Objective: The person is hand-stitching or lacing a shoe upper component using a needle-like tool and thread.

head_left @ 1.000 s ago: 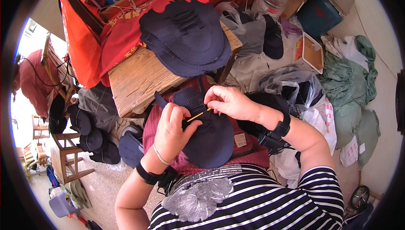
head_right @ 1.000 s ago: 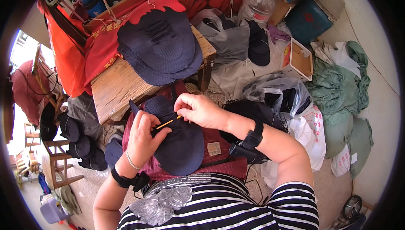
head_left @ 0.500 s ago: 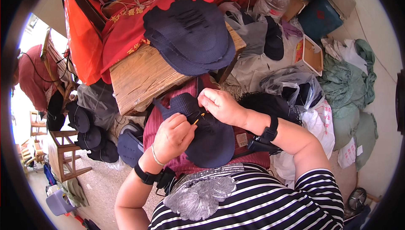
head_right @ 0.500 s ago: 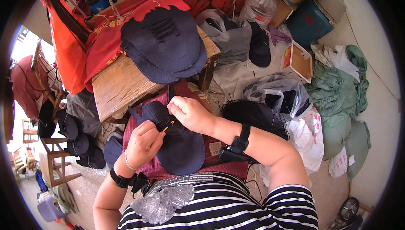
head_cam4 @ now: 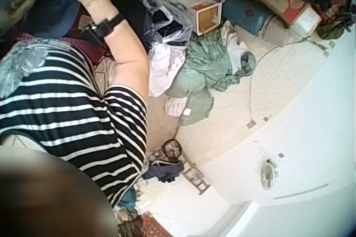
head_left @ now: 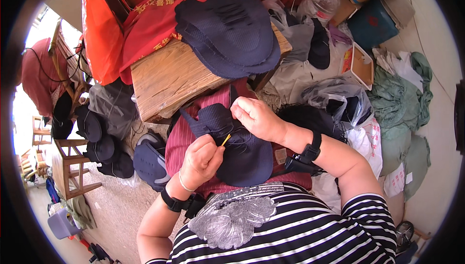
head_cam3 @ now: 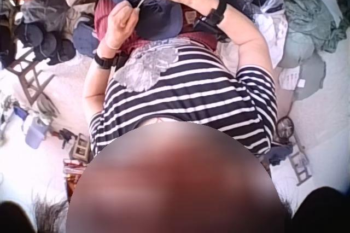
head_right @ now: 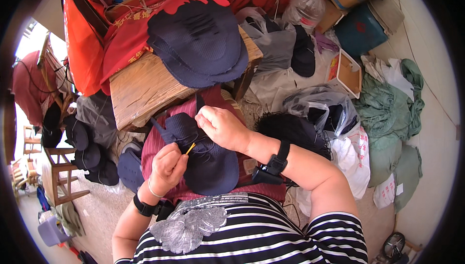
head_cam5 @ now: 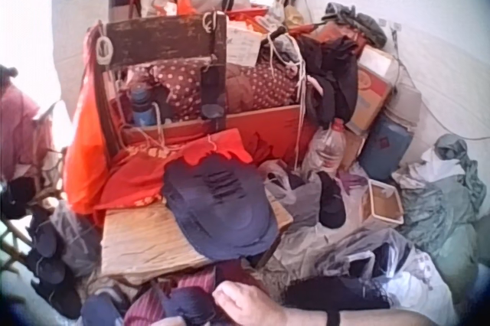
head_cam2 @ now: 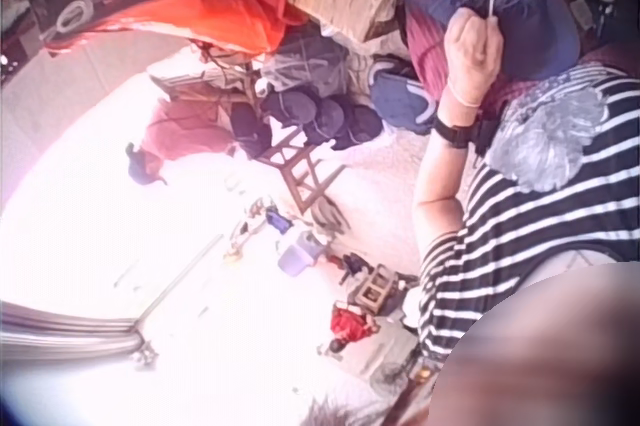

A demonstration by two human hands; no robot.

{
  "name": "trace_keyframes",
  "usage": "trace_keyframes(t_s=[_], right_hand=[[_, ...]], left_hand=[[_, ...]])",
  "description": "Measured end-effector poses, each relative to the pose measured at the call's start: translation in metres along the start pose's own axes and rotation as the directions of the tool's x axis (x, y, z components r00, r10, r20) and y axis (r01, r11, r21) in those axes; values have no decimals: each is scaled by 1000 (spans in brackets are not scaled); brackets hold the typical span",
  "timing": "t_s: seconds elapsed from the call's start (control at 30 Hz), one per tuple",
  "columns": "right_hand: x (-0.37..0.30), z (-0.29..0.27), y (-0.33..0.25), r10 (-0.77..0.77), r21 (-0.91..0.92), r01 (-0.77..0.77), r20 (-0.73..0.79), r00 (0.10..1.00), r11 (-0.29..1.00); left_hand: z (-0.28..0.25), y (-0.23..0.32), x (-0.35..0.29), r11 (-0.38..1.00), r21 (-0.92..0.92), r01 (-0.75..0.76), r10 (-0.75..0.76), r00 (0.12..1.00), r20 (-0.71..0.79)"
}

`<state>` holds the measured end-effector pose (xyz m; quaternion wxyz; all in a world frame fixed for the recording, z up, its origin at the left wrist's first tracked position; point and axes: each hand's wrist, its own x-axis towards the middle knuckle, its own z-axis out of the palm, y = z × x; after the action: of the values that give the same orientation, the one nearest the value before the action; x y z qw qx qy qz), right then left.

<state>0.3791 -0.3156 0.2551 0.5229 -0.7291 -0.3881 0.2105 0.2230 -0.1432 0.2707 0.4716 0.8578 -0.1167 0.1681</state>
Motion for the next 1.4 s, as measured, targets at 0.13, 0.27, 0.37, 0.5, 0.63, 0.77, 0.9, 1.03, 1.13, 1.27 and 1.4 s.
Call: trace_keyframes(t_s=[0.13,0.27,0.37,0.5,0.63,0.77,0.9,1.03,1.13,1.27,1.4], right_hand=[[0,-5,10,28,-76,-31,-42,999,997],[2,-5,6,-2,-142,-11,-92,996,990],[-1,-3,9,-3,-102,-6,-86,996,995],[-3,-9,2,185,65,-184,-23,982,981],[-7,-24,-12,108,40,-107,-5,994,993],[-9,-34,-49,-148,-63,156,121,982,986],[-10,-19,-50,-407,-176,412,63,911,894],[-8,-12,-48,-405,-168,408,54,913,897],[-6,-11,-46,-441,-179,438,24,897,881],[-1,-15,-49,-518,-263,516,65,853,815],[3,-19,-53,-504,-217,514,104,858,830]], left_hand=[[-7,9,-7,1000,5,-23,23,999,37],[-14,3,-23,993,-38,110,-111,994,-22],[-16,3,-20,994,-28,101,-102,995,-18],[-17,6,-9,996,0,87,-87,994,-74],[-19,4,-6,996,42,77,-72,990,-118],[-17,7,3,997,50,60,-54,990,-128],[-14,11,9,996,31,86,-82,987,-135],[-12,12,9,996,-1,95,-94,986,-139],[-10,16,10,988,-66,142,-151,976,-159],[-12,19,10,979,-85,183,-194,969,-150],[-14,18,15,990,3,139,-137,981,-138]])
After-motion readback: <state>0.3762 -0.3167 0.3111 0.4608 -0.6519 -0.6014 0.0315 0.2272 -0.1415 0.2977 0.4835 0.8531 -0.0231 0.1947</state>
